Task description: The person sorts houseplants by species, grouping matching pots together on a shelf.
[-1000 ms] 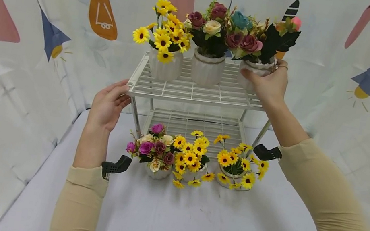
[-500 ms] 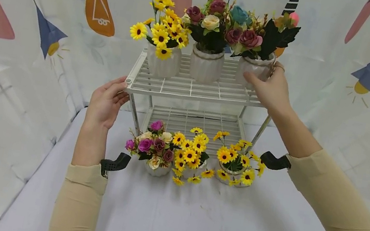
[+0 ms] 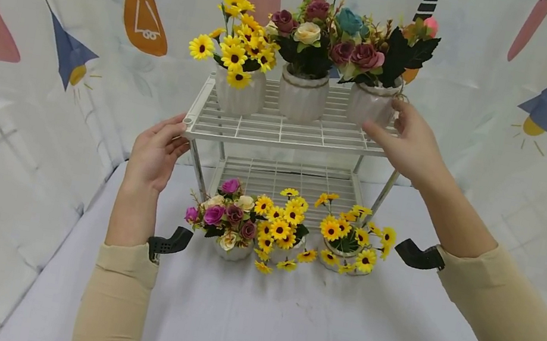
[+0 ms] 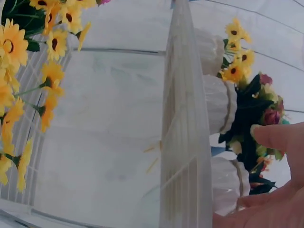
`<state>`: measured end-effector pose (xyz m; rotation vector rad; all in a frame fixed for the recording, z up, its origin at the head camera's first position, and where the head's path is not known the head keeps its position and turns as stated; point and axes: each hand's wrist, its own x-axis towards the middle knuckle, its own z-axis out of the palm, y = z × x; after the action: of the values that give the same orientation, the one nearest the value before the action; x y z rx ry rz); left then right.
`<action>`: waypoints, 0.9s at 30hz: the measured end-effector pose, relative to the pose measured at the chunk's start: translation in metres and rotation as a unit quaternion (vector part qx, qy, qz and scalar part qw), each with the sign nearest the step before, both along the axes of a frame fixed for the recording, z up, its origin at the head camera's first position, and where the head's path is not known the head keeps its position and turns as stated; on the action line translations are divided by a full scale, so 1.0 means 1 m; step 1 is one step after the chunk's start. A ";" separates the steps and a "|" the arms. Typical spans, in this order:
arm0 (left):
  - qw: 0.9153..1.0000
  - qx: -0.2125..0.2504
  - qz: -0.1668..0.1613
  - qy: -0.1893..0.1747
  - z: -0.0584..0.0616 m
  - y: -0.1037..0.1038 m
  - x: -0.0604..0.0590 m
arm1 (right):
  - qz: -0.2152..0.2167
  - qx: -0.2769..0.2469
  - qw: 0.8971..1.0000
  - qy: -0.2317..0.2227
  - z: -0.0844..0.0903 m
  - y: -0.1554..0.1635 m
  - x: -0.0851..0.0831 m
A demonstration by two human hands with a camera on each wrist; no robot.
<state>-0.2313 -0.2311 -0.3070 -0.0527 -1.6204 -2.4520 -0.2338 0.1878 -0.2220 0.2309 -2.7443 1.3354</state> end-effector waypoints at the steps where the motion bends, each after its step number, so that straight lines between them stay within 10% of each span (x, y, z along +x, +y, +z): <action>1: 1.000 0.001 0.000 0.000 0.000 0.000 0.000 | 0.003 -0.006 1.000 0.000 -0.001 0.001 0.003; 11: 1.000 -0.001 0.001 -0.002 -0.001 -0.001 -0.001 | 0.022 -0.095 0.993 0.072 -0.021 0.013 0.038; 27: 1.000 -0.003 0.003 0.001 0.000 -0.001 -0.001 | 0.058 -0.309 0.934 0.171 -0.109 0.054 0.080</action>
<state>-0.2326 -0.2320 -0.3072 -0.0497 -1.6251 -2.4416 -0.1533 0.2416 -0.3312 0.5173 -1.9411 1.8937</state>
